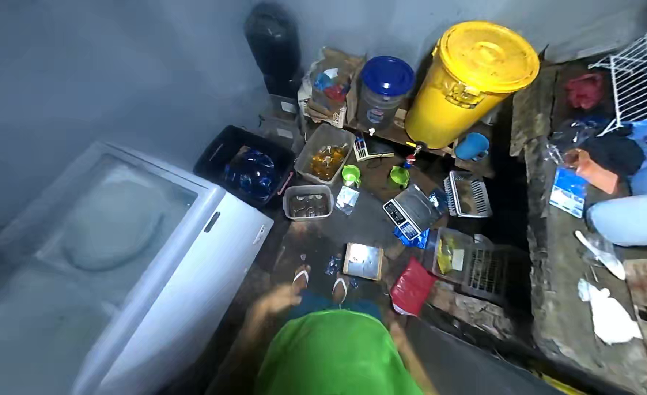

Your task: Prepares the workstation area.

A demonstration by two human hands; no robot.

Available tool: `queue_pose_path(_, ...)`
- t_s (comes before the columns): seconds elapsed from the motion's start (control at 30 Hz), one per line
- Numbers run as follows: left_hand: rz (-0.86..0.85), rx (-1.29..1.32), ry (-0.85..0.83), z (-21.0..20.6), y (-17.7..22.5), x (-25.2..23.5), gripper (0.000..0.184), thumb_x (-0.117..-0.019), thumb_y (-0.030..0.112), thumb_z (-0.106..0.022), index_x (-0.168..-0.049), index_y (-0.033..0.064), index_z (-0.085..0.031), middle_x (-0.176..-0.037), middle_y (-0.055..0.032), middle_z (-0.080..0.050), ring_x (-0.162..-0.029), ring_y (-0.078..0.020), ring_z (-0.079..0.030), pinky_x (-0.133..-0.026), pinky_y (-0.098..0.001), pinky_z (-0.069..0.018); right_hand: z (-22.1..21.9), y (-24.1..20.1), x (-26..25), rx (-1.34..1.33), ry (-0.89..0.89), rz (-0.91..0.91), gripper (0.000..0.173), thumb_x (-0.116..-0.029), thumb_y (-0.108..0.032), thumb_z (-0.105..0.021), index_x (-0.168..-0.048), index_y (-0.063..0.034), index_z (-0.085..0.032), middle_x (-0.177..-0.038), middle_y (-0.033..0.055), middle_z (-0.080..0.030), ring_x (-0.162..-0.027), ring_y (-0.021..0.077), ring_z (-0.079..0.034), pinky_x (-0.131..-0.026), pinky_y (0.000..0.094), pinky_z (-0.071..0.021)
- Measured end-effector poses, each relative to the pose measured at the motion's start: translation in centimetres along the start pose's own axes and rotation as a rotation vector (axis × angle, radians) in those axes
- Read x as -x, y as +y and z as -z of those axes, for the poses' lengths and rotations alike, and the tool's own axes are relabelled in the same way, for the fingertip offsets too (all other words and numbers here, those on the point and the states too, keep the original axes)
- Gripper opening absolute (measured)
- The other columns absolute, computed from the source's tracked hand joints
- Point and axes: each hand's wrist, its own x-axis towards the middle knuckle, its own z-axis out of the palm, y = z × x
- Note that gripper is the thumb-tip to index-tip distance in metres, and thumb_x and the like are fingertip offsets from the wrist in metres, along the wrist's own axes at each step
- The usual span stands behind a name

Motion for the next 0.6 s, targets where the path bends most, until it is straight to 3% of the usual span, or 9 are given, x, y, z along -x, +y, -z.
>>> queue_pose_path(0.03, 0.094, 0.017, -0.042, -2.4, -3.7, 0.3, 0.046, -0.1048, 0.035, -0.058, -0.137, 0.0009, -0.059, -0.122, -0.0236, -0.065, -0.105, -0.0337, -0.065, -0.094, -0.0531, -0.0511, -2.1, 1.6, 1.5, -0.025, -0.078, -0.124, 0.042, -0.1078, -0.026, -0.052, -0.138, 0.0035, -0.058, -0.138, 0.0242, -0.061, -0.129, 0.0323, -0.058, -0.110, 0.0465, -0.0460)
queue_pose_path(0.1, 0.215, 0.084, -0.012, -4.7, -7.4, 2.6, 0.048, -0.1091, 0.038, -0.048, -0.133, -0.0020, -0.059, -0.116, -0.0280, -0.065, -0.095, -0.0375, -0.065, -0.082, -0.0540, -0.0536, -3.3, 3.1, 3.1, -0.126, -0.082, -0.270, 0.042, -0.1071, -0.025, -0.055, -0.137, 0.0037, -0.058, -0.136, 0.0235, -0.062, -0.127, 0.0317, -0.060, -0.108, 0.0472, -0.0472)
queue_pose_path(0.13, 0.284, 0.105, 0.033, -5.0, -6.5, 4.8, 0.046, -0.1103, 0.033, -0.045, -0.136, -0.0039, -0.057, -0.120, -0.0299, -0.064, -0.100, -0.0394, -0.066, -0.084, -0.0536, -0.0551, -3.0, 3.7, 2.5, -0.136, -0.092, -0.292, 0.042, -0.1067, -0.027, -0.055, -0.136, 0.0031, -0.059, -0.135, 0.0241, -0.063, -0.125, 0.0333, -0.061, -0.107, 0.0498, -0.0479)
queue_pose_path(0.2, 0.545, 0.240, 0.136, -5.3, -2.3, 8.8, 0.044, -0.1116, 0.027, -0.043, -0.148, 0.0030, -0.049, -0.143, -0.0226, -0.055, -0.128, -0.0354, -0.057, -0.109, -0.0506, -0.0431, -1.5, 5.0, -1.1, -0.151, -0.084, -0.258, 0.040, -0.1065, -0.027, -0.052, -0.133, 0.0019, -0.060, -0.123, 0.0250, -0.066, -0.110, 0.0356, -0.067, -0.094, 0.0542, -0.0541)
queue_pose_path(0.23, 0.546, 0.293, 0.203, -5.7, -3.2, 9.6, 0.044, -0.1101, 0.030, -0.045, -0.149, 0.0077, -0.049, -0.145, -0.0167, -0.056, -0.130, -0.0304, -0.056, -0.110, -0.0473, -0.0433, 0.4, 4.4, -3.1, -0.147, -0.061, -0.202, 0.039, -0.1062, -0.026, -0.053, -0.133, 0.0024, -0.060, -0.122, 0.0261, -0.067, -0.108, 0.0373, -0.068, -0.093, 0.0557, -0.0549)
queue_pose_path(0.27, 0.490, 0.290, 0.254, -5.9, -6.5, 8.3, 0.043, -0.1071, 0.035, -0.051, -0.143, 0.0105, -0.055, -0.135, -0.0138, -0.063, -0.119, -0.0277, -0.063, -0.100, -0.0463, -0.0517, 2.7, 3.3, -5.2, -0.138, -0.018, -0.139, 0.040, -0.1057, -0.026, -0.054, -0.132, 0.0031, -0.062, -0.123, 0.0272, -0.067, -0.112, 0.0389, -0.066, -0.097, 0.0574, -0.0528)
queue_pose_path(0.37, 0.383, 0.296, 0.242, -3.5, -12.0, 2.4, 0.043, -0.1070, 0.034, -0.054, -0.139, 0.0043, -0.057, -0.123, -0.0228, -0.066, -0.105, -0.0356, -0.067, -0.088, -0.0538, -0.0552, 10.8, -3.4, -8.7, -0.220, 0.149, -0.009, 0.044, -0.1091, -0.033, -0.046, -0.130, 0.0015, -0.063, -0.120, 0.0259, -0.068, -0.108, 0.0393, -0.068, -0.095, 0.0584, -0.0546)
queue_pose_path(0.5, 0.264, 0.346, 0.349, -0.2, -5.6, -0.4, 0.042, -0.1085, 0.030, -0.051, -0.143, 0.0052, -0.053, -0.121, -0.0225, -0.065, -0.097, -0.0312, -0.067, -0.082, -0.0496, -0.0558, 18.7, -13.2, -9.0, -0.427, 0.311, 0.208, 0.043, -0.1118, -0.030, -0.040, -0.131, 0.0028, -0.059, -0.115, 0.0214, -0.069, -0.096, 0.0287, -0.071, -0.086, 0.0468, -0.0590)
queue_pose_path(0.6, 0.178, 0.358, 0.366, 1.1, -0.7, -1.3, 0.043, -0.1088, 0.031, -0.051, -0.142, 0.0046, -0.053, -0.127, -0.0207, -0.065, -0.106, -0.0313, -0.068, -0.087, -0.0499, -0.0566, 19.6, -17.9, -7.9, -0.515, 0.320, 0.351, 0.040, -0.1122, -0.024, -0.039, -0.132, 0.0037, -0.060, -0.114, 0.0181, -0.070, -0.091, 0.0212, -0.071, -0.083, 0.0374, -0.0600)
